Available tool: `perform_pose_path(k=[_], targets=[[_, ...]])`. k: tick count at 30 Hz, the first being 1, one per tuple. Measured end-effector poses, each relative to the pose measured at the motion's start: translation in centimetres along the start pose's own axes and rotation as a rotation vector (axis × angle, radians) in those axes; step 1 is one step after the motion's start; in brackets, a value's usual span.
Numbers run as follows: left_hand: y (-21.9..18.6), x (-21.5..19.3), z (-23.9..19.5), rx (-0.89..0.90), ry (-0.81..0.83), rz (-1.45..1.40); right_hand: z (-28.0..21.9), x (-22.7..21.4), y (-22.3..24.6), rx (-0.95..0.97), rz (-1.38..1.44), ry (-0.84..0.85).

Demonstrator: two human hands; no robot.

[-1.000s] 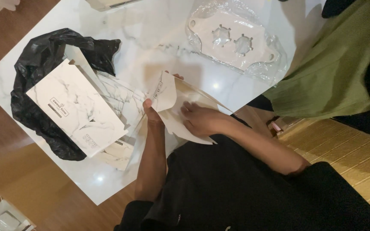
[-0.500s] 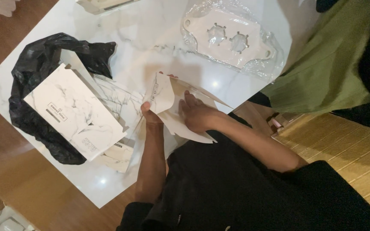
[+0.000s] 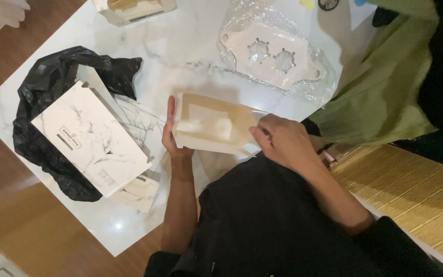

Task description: Assembling and folding cardboard cake boxes at a workstation.

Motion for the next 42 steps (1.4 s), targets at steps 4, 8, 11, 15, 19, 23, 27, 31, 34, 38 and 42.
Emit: perform_pose_path(k=[4, 8, 11, 15, 19, 23, 27, 31, 34, 38, 42], targets=[[-2.6, 2.7, -0.7, -0.030, -0.231, 0.411, -0.2, 4.1, -7.1, 0.354, 0.182, 0.197], [-3.8, 3.9, -2.4, -0.046, -0.349, 0.688, 1.7, 8.4, -7.0, 0.105, 0.857, 0.131], [-3.8, 4.0, -2.8, 0.069, -0.293, 0.710, 3.3, 9.6, -6.9, -0.138, 1.192, -0.029], [-6.3, 3.3, -3.8, 0.307, -0.263, 1.025, 3.2, 7.3, -11.9, -0.119, 1.094, -0.354], [-7.2, 7.9, -5.2, 0.507, -0.172, 1.389, -1.1, 2.7, -18.2, 0.118, 0.899, -0.719], [-5.4, 10.1, -6.4, 0.457, -0.023, 1.422, -1.8, 4.0, -28.2, 0.205, 0.820, -0.820], [-4.8, 13.1, -6.0, 0.347, 0.119, 1.363, -1.5, 3.6, -28.1, 0.447, 1.138, -0.593], [-4.8, 12.2, -4.5, 0.277, 0.118, 1.280, 0.7, 1.9, -25.5, 0.266, 0.911, -0.517], [-4.6, 11.9, -2.9, 0.146, 0.171, 1.105, 1.7, -0.5, -22.3, -0.145, 0.481, -0.510], [-4.7, 12.5, -1.9, 0.192, 0.081, 1.357, 2.3, -2.1, -22.9, -0.170, 0.440, -0.525], [-4.9, 12.4, -2.1, 0.317, -0.092, 1.480, 3.6, -1.6, -26.8, -0.176, 0.604, -0.567]])
Point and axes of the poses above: each hand's wrist, its own z-axis towards the middle knuckle, its own x-axis out of the palm, y = z × x, the point moved 10 cm from there along z, towards the middle knuckle, and after that the axes turned 15 degrees about y, right-handed, at the moved point
